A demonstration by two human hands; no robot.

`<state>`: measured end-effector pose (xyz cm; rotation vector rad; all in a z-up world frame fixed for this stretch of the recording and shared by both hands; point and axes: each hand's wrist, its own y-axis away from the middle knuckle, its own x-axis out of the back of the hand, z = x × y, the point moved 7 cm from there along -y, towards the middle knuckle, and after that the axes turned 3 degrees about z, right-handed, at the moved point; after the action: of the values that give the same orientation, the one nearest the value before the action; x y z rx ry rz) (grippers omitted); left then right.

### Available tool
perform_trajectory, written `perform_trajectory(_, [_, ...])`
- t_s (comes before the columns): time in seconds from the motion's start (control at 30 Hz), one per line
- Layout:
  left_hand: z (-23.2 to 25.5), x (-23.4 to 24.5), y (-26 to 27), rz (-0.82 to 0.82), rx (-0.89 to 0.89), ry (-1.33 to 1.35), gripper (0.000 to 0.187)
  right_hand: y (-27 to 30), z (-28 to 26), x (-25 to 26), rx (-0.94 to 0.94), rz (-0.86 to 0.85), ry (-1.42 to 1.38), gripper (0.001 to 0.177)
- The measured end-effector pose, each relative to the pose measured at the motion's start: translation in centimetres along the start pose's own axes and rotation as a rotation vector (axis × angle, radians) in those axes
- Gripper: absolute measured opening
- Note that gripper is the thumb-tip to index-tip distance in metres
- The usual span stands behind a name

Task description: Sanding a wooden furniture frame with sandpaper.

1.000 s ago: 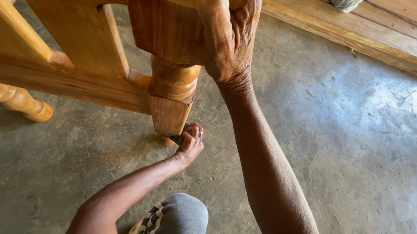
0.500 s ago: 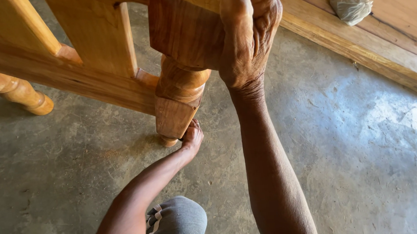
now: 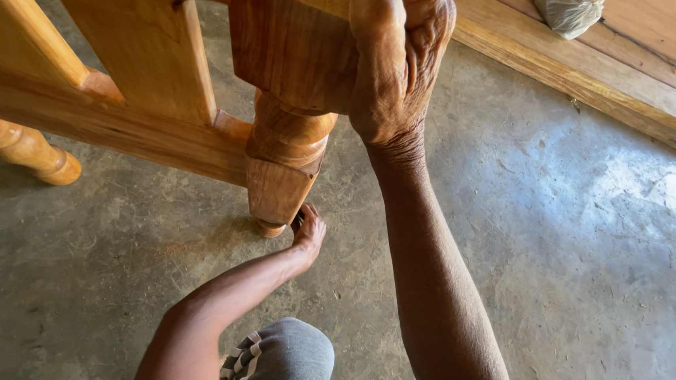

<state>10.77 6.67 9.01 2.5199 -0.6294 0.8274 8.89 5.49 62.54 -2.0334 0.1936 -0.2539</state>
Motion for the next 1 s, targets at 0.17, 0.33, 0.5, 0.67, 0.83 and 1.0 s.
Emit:
perform_trajectory(0.17, [-1.1,-2.8,0.8,0.07,-0.084,-0.069,0.028,-0.6,-2.2,-0.6,-0.046,-0.053,-0.044,0.031])
perform_trajectory(0.33, [-0.6,-2.6,-0.9,0.085,-0.113,-0.183,0.036,-1.1,-3.2,-0.8,0.018,-0.089,-0.066,0.03])
perform_trajectory(0.5, [-0.5,-3.4,-0.4,0.072,-0.138,-0.291,0.045,-1.5,-4.1,-1.4,0.023,-0.122,0.061,0.043])
perform_trajectory(0.67, [1.5,-4.7,0.5,0.064,-0.181,-0.402,0.053,-1.5,-4.5,-1.5,0.024,-0.128,0.025,0.044])
perform_trajectory(0.83, [6.0,-10.0,-0.6,0.064,-0.218,-0.494,0.06,-1.6,-4.9,-1.5,0.03,-0.142,0.031,0.044])
perform_trajectory(1.0, [0.9,-7.5,4.9,0.206,-0.406,-0.947,0.08,-1.7,-4.8,-1.5,0.019,-0.149,0.072,0.047])
